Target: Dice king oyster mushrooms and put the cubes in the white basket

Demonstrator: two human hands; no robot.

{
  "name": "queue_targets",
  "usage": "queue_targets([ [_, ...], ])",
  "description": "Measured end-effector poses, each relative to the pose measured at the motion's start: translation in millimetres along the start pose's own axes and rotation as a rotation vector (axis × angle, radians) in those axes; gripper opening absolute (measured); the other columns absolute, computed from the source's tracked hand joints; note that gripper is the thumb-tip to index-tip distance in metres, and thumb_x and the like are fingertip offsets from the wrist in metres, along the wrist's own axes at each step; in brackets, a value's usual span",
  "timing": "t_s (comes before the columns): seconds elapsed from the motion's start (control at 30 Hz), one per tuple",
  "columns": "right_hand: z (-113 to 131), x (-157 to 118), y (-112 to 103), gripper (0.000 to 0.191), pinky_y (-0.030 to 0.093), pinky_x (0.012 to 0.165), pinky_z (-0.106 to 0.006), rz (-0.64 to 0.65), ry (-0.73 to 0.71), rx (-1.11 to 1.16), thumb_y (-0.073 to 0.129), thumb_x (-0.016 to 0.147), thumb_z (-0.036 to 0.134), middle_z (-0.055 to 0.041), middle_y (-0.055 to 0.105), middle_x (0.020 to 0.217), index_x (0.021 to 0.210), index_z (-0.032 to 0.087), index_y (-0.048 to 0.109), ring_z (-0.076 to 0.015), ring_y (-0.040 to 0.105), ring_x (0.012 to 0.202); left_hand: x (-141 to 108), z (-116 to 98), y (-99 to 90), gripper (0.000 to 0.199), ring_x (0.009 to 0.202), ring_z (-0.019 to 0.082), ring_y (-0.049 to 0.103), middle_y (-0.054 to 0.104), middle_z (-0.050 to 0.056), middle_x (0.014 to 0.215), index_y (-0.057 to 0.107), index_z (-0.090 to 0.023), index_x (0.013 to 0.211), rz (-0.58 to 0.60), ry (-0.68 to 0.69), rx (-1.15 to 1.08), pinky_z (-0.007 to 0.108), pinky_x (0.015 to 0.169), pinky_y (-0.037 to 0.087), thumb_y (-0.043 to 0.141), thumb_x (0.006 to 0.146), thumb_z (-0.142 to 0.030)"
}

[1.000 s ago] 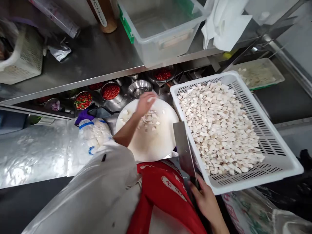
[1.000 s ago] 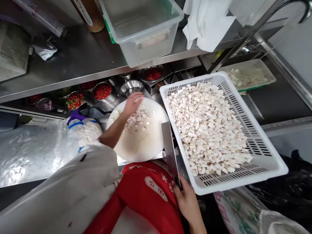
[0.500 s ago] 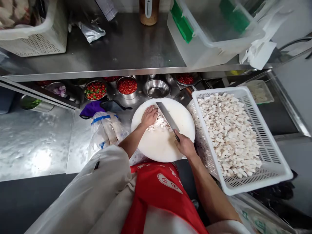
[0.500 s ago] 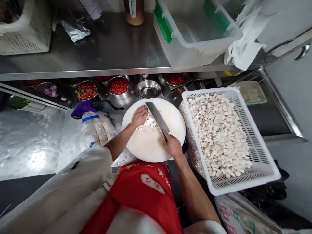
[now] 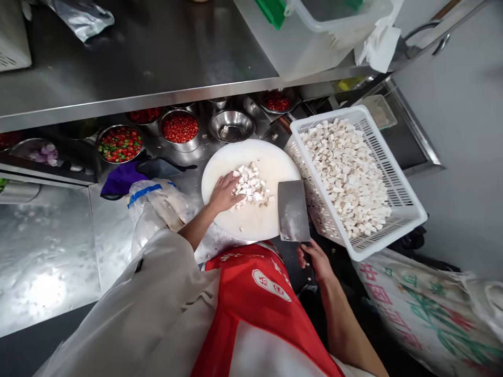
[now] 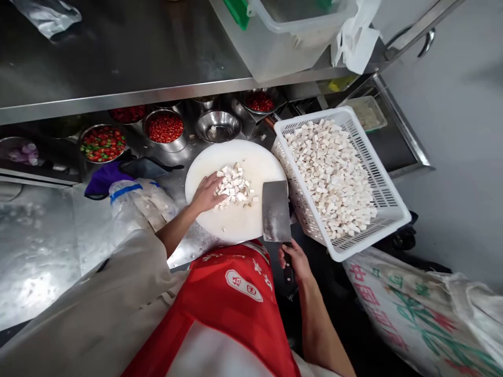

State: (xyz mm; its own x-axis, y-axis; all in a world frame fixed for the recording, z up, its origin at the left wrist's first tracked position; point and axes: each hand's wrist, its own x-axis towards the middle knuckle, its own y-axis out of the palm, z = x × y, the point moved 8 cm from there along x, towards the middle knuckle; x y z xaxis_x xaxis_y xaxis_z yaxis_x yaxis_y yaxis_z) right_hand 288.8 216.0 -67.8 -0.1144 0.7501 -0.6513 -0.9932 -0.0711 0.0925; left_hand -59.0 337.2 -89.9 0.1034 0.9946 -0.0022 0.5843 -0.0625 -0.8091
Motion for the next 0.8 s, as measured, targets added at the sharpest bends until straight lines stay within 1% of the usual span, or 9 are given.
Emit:
queue_targets([
  [0.07,-22,4,18,0.033,0.032,0.039,-0.027,0.014,0.019,0.074,0.075,0.076,0.044,0.0063,0.048,0.058,0.082,0.026,0.048,-0.0101,0.038,0.039,-6,-15,10.9,0.079,0.153,0.030,0.027,0.026,0.008,0.166,0.046,-0.026,0.149,-0.015,-0.030,0.029,0.047,0.129,0.017,0.072,0.081,-0.057],
  [0.17,-45,21,58,0.041,0.034,0.036,-0.023,0.081,0.049,0.142,0.078,0.072,0.046,0.0091,0.048,0.055,0.084,0.025,0.045,-0.0085,0.038,0.038,0,-36,19.8,0.081,0.153,0.032,0.026,0.026,0.008,0.166,0.049,-0.029,0.147,-0.074,-0.085,0.011,0.047,0.127,0.021,0.076,0.077,-0.059],
  [0.23,-51,33,84,0.041,0.035,0.035,-0.022,0.138,0.069,0.172,0.079,0.072,0.043,0.0090,0.050,0.056,0.085,0.025,0.045,-0.0085,0.040,0.038,10,-46,21.0,0.079,0.152,0.031,0.029,0.030,0.010,0.163,0.050,-0.027,0.146,-0.103,-0.099,-0.029,0.046,0.126,0.026,0.076,0.078,-0.058],
  [0.3,-52,41,104,0.040,0.036,0.034,-0.021,0.187,0.080,0.195,0.079,0.072,0.040,0.0090,0.052,0.056,0.085,0.025,0.044,-0.0083,0.041,0.038,19,-51,19.4,0.074,0.150,0.029,0.033,0.036,0.011,0.159,0.052,-0.025,0.144,-0.131,-0.106,-0.071,0.043,0.125,0.030,0.075,0.080,-0.054],
  [0.4,-51,43,120,0.037,0.036,0.034,-0.020,0.241,0.087,0.228,0.077,0.073,0.036,0.0098,0.052,0.056,0.085,0.025,0.044,-0.0076,0.040,0.037,24,-55,14.4,0.063,0.145,0.024,0.039,0.044,0.011,0.152,0.055,-0.023,0.139,-0.188,-0.112,-0.114,0.036,0.122,0.036,0.075,0.083,-0.045],
  [0.53,-45,36,123,0.032,0.035,0.033,-0.019,0.282,0.086,0.271,0.073,0.074,0.033,0.0103,0.051,0.056,0.084,0.025,0.044,-0.0066,0.039,0.037,24,-60,7.3,0.060,0.141,0.023,0.044,0.048,0.010,0.149,0.057,-0.023,0.136,-0.227,-0.122,-0.113,0.036,0.120,0.039,0.076,0.082,-0.042],
  [0.63,-34,29,116,0.031,0.035,0.032,-0.019,0.294,0.072,0.311,0.073,0.073,0.032,0.0100,0.051,0.055,0.083,0.024,0.045,-0.0070,0.039,0.036,26,-77,-4.7,0.060,0.140,0.025,0.045,0.048,0.009,0.148,0.058,-0.025,0.134,-0.260,-0.103,-0.094,0.039,0.119,0.040,0.078,0.080,-0.043],
  [0.7,-22,24,106,0.031,0.035,0.032,-0.020,0.293,0.058,0.343,0.074,0.072,0.031,0.0093,0.052,0.055,0.083,0.024,0.047,-0.0076,0.039,0.036,33,-99,-14.6,0.060,0.140,0.027,0.045,0.048,0.009,0.148,0.058,-0.025,0.133,-0.294,-0.065,-0.080,0.041,0.119,0.041,0.079,0.080,-0.044],
  [0.8,1,17,77,0.031,0.034,0.032,-0.020,0.254,0.019,0.405,0.075,0.072,0.030,0.0092,0.052,0.055,0.087,0.024,0.049,-0.0079,0.039,0.036,55,-149,-20.8,0.061,0.141,0.028,0.044,0.048,0.009,0.147,0.058,-0.027,0.133,-0.317,0.047,-0.071,0.043,0.120,0.039,0.079,0.079,-0.046],
])
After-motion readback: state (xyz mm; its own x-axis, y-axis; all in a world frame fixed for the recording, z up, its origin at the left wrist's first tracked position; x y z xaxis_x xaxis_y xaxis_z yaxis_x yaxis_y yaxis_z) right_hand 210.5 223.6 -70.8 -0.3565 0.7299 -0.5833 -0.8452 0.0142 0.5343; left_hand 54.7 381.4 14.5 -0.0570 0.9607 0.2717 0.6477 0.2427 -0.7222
